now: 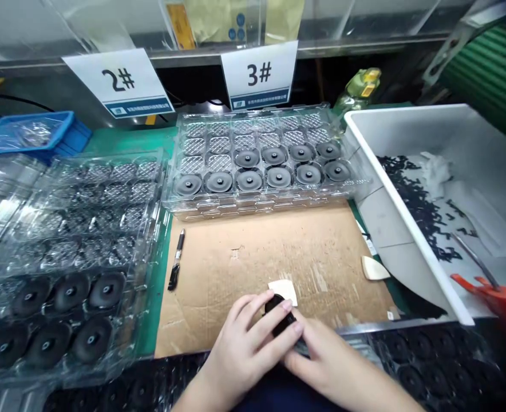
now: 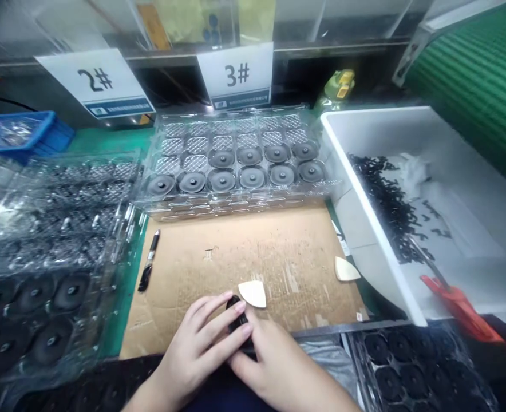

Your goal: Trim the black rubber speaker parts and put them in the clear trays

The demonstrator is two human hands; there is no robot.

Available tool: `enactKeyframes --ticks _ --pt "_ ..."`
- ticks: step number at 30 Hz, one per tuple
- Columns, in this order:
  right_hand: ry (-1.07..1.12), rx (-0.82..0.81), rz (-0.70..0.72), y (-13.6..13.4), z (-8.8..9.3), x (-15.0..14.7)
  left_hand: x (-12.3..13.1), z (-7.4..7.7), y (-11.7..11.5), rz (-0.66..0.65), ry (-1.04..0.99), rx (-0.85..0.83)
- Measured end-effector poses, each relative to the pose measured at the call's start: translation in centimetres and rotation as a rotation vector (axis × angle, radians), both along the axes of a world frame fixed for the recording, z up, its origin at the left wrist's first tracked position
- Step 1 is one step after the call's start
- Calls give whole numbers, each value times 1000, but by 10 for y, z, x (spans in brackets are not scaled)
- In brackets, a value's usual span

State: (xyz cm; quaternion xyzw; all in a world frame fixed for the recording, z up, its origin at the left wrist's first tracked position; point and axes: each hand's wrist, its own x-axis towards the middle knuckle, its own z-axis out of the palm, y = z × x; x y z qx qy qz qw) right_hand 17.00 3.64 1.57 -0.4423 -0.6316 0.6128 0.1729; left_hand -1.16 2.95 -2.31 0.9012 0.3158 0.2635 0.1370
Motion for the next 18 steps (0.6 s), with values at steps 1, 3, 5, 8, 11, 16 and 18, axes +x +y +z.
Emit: enactKeyframes --ticks 1,3,5,8,11,16,18 --pt "9 20 2 -5 2 0 0 2 -4 -13 -5 6" --pt "11 52 9 -14 7 2 1 4 -12 -46 -36 -2" --pt "-3 59 30 -24 11 6 2 7 -23 -55 -153 -63" --pt "-17 42 96 -36 13 16 8 12 -39 131 -603 -481" --pt "-16 57 91 -48 9 26 15 19 -50 332 -1194 -1106" --pt "-78 361 -85 -59 3 30 18 22 -58 305 -1613 -1481" --pt "-90 553 -81 -58 5 26 17 19 -61 271 -1622 -1506"
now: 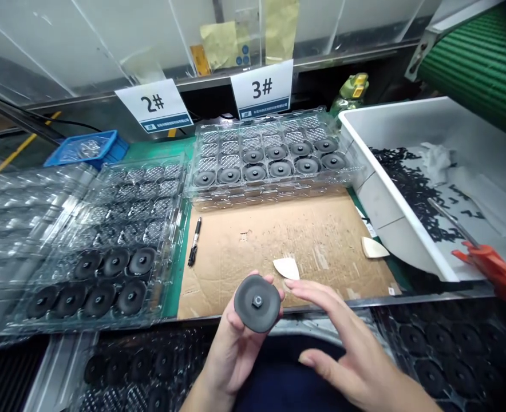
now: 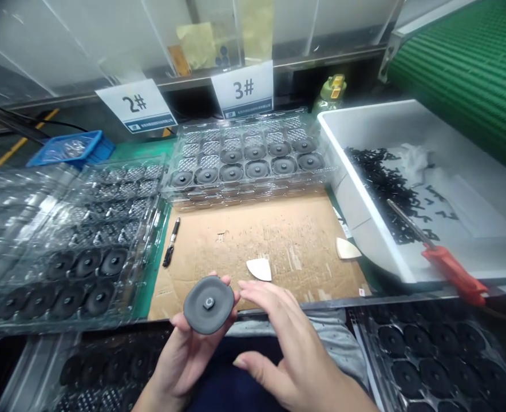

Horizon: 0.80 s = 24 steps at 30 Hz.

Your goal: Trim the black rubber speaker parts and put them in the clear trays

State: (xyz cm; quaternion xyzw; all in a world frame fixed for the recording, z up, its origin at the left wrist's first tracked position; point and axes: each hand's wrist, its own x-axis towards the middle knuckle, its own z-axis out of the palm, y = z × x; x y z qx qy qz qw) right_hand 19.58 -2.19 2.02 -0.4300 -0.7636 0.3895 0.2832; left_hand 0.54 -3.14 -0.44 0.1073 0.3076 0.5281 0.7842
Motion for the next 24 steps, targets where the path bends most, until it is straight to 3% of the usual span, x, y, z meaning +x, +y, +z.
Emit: enactKeyframes --ticks 3,7,10,13,15,17,20,24 --pt "-75 214 121 6 1 -8 0 -6 -4 -7 -32 -6" --pt "-54 272 148 4 -2 -11 -1 -6 -4 -8 -39 -41" --pt "218 144 21 -6 -1 -5 -3 -1 -1 6 -46 -49" --pt "322 -72 -247 -3 -7 -1 -5 0 3 31 -74 -68" --pt "155 -125 -406 11 -20 0 -6 -2 6 45 -79 -93" --pt "-98 -80 -446 28 -41 0 -7 -6 9 60 -79 -130" --pt "-300 -12 -392 45 -76 -3 -9 -12 12 74 -75 -190" --pt "-257 14 -300 42 -104 -9 -13 -16 17 99 -79 -232"
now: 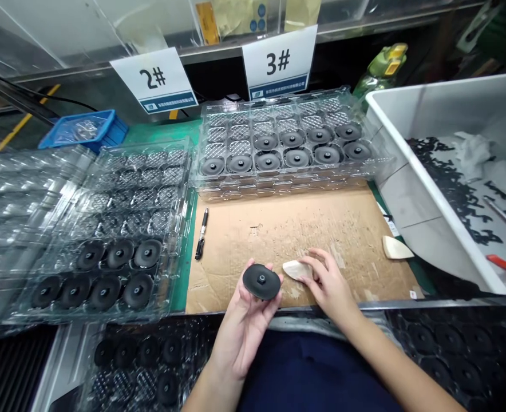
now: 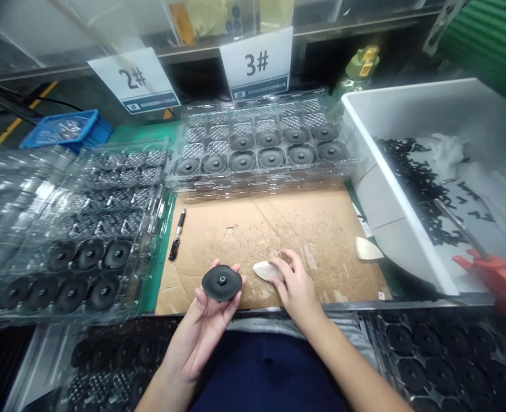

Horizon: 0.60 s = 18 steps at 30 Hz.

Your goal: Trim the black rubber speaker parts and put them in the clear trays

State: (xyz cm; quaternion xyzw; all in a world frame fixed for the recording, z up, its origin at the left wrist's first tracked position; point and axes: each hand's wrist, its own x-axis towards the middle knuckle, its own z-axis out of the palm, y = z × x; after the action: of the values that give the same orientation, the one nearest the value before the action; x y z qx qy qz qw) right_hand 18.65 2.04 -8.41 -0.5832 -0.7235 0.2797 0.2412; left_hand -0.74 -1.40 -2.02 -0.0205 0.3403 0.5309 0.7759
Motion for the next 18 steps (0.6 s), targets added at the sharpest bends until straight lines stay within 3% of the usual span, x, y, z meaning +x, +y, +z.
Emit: enactKeyframes --ticks 3,5,10,13,16,18 --pt "50 -4 119 0 3 -3 -3 -1 5 13 -27 -32" --pt "65 -24 156 7 19 -6 -4 -1 9 6 -32 -35" --pt "171 -17 91 22 93 -28 9 5 18 -37 53 22" --pt "257 9 220 22 133 -39 19 10 21 -99 114 36" --pt "197 -95 386 24 148 -41 22 16 24 -88 176 71" --pt "190 8 312 26 147 -43 21 22 26 -86 209 88"
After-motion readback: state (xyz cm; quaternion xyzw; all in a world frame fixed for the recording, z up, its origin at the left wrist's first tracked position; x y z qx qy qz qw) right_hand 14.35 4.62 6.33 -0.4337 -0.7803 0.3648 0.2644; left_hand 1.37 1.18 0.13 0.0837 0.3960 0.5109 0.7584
